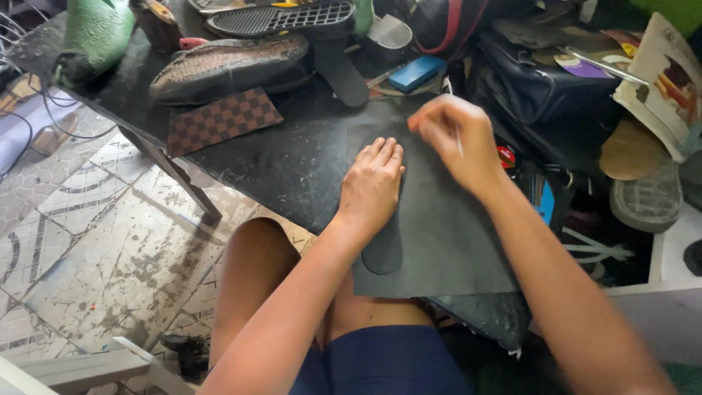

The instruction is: The person sits at a cluttered workbench and traces the outline of an insole-shaped template onto a dark sheet of material using a pen, holding the template steady with one hand. They then reposition the sheet and continue marking and working along the traced outline.

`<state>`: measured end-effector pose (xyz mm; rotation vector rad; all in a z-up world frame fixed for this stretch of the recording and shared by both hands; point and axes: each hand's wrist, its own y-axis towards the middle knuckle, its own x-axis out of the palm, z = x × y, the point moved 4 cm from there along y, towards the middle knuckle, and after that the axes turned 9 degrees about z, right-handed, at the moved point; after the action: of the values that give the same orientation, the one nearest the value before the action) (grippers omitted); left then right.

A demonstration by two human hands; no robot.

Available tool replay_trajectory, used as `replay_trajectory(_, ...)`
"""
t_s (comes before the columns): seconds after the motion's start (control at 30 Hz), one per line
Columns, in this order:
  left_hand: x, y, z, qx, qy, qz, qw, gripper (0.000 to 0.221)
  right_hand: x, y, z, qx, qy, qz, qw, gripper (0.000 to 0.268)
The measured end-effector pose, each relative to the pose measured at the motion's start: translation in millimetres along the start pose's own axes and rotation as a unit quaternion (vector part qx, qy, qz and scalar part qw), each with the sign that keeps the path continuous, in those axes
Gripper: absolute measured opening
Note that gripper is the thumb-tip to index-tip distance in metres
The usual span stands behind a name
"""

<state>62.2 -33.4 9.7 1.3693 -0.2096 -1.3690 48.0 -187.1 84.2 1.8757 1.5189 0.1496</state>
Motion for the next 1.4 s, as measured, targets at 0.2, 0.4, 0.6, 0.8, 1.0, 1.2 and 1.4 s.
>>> replay_trajectory(0.2,1,0,0,-0.002,0.009,-0.004,1.0,0.039,-21,-70,-46,-0.081,-0.226,0.013,0.971,0.007)
replay_trajectory(0.4,6,-2,-2,0.005,0.012,-0.014,1.0,0.038,-22,-40,-7,-0.161,-0.301,0.013,0.94,0.018)
replay_trajectory(0.6,8,-3,-3,0.004,0.01,-0.018,1.0,0.038,10,-1,36,-0.164,-0.383,-0.021,0.909,0.017)
replay_trajectory(0.8,4,-2,-2,0.002,-0.003,-0.014,1.0,0.038,23,0,74,-0.091,-0.347,-0.007,0.933,0.014)
replay_trajectory(1.0,3,-2,-1,0.002,-0.001,-0.012,1.0,0.038,30,0,72,-0.161,-0.34,0.028,0.926,0.023)
replay_trajectory(1.2,4,-2,-1,0.004,0.0,-0.013,1.0,0.038,37,18,84,-0.109,-0.359,0.027,0.927,0.014)
replay_trajectory(1.4,9,3,-8,0.012,0.002,-0.019,1.0,0.039,44,18,86,-0.106,-0.391,0.08,0.911,0.014)
